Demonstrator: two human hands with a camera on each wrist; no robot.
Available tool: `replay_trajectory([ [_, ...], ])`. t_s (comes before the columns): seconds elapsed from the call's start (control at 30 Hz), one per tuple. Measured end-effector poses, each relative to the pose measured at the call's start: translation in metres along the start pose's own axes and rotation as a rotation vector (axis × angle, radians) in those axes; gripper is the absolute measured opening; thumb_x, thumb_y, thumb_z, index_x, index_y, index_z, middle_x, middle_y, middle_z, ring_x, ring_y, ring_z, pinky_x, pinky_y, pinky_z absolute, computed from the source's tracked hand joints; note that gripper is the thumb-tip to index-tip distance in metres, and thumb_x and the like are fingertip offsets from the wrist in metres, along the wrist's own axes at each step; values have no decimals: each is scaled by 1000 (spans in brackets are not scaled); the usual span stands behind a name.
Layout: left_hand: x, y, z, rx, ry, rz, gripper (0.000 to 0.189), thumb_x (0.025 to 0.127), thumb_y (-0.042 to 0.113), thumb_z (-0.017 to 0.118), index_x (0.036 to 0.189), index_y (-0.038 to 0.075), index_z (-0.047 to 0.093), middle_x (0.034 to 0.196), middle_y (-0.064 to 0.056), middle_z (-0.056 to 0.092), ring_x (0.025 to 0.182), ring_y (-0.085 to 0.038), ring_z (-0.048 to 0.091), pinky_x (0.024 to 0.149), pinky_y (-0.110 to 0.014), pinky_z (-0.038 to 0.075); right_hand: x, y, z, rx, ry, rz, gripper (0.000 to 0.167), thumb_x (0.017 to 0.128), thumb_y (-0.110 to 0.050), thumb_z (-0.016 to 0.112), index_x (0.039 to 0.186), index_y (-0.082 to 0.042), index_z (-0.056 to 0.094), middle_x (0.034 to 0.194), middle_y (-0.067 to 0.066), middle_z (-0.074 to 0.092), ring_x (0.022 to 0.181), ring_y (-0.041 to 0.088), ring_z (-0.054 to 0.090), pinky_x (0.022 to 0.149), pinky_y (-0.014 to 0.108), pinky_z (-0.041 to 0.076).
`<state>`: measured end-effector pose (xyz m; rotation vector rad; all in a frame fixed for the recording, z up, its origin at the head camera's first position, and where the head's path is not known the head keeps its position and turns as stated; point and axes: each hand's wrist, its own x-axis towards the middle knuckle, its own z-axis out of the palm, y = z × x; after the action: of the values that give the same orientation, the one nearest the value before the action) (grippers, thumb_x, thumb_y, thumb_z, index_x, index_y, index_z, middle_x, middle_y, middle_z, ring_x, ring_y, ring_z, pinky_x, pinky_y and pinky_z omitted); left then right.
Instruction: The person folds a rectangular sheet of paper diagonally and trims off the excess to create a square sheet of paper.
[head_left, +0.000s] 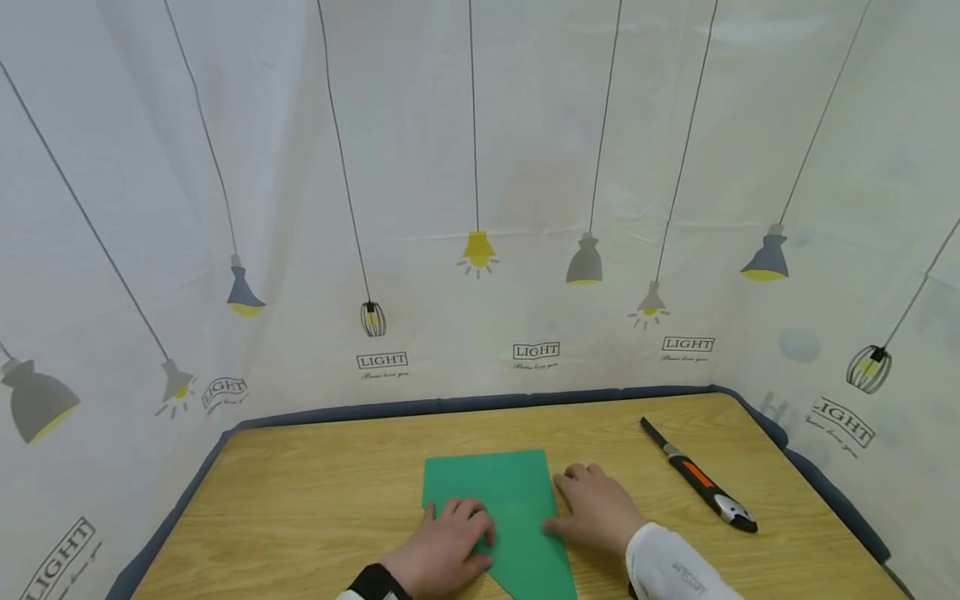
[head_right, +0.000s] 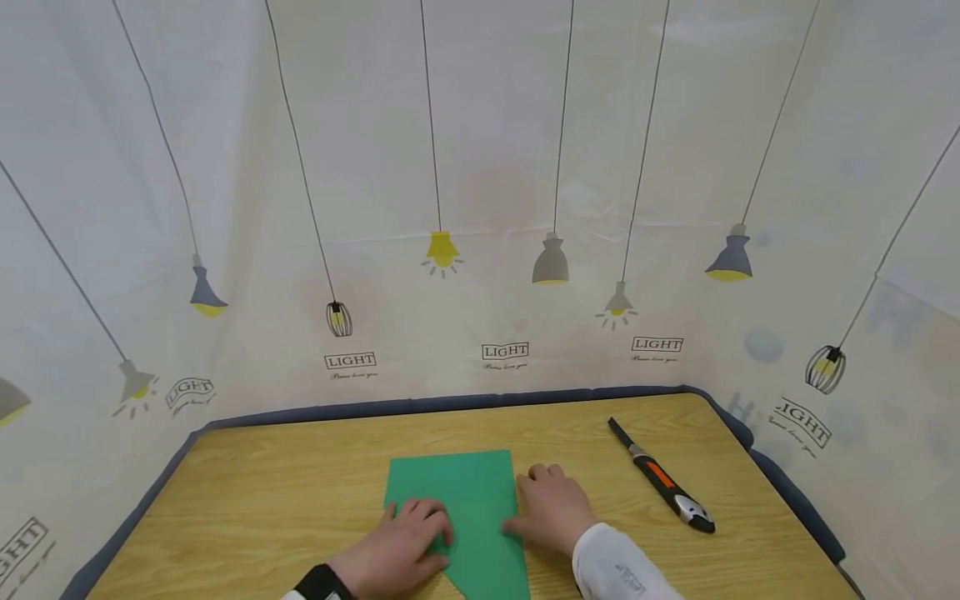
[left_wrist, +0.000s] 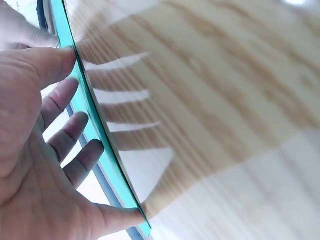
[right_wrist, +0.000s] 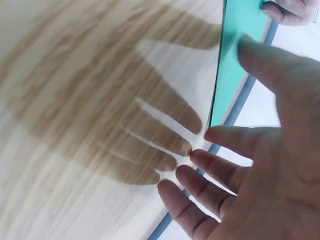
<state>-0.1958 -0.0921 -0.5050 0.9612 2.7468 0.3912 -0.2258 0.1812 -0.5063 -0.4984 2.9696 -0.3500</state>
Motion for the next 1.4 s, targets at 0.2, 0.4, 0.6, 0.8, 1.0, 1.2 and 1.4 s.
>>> replay_trajectory([
  [0.2,3,-8,0,-82,29,-70,30,87,51,69,98,29,52,126,2,47,121,-27,44,97,-75,33,4,3,-1,-18,-26,16,89,72,-69,72,138,-11,56,135,12,53,124,36,47,95,57,46],
  [0.4,1,-27,3,-157,112,-142,36,84,49,73,98,22,52,147,-18,39,136,-42,37,107,-64,34,4,5,-1,9,-59,48,93,70,-70,74,141,-13,54,138,11,52,127,36,44,98,58,44],
  [0.6,-6,-54,5,-99,217,-257,34,85,44,74,95,17,56,134,-17,51,126,-40,46,102,-57,42,1,5,-1,22,-87,62,93,68,-69,76,140,-13,54,139,11,51,127,37,44,99,59,43],
  [0.8,-6,-63,-4,-49,290,-416,40,82,37,78,106,10,61,117,-11,58,114,-36,53,93,-55,47,4,3,-3,24,-84,47,93,68,-68,76,140,-13,54,140,12,50,128,38,44,100,60,42],
  [1.0,5,-57,-12,-105,265,-414,55,85,31,76,128,0,59,129,-20,57,120,-41,51,98,-58,44,5,2,-7,33,-90,40,93,69,-66,77,142,-12,52,141,12,49,128,38,43,100,59,42],
  [1.2,15,-53,-18,-470,245,-469,75,88,20,71,148,-5,34,138,-28,46,123,-42,50,102,-58,44,5,2,-10,39,-90,45,94,69,-64,78,143,-12,51,142,13,48,129,39,42,100,59,41],
  [1.4,13,-48,-22,-479,202,-526,88,82,15,75,152,-5,25,143,-34,33,126,-45,47,104,-61,41,3,2,-11,31,-101,45,95,69,-63,79,143,-12,51,143,12,48,130,39,41,100,59,41],
])
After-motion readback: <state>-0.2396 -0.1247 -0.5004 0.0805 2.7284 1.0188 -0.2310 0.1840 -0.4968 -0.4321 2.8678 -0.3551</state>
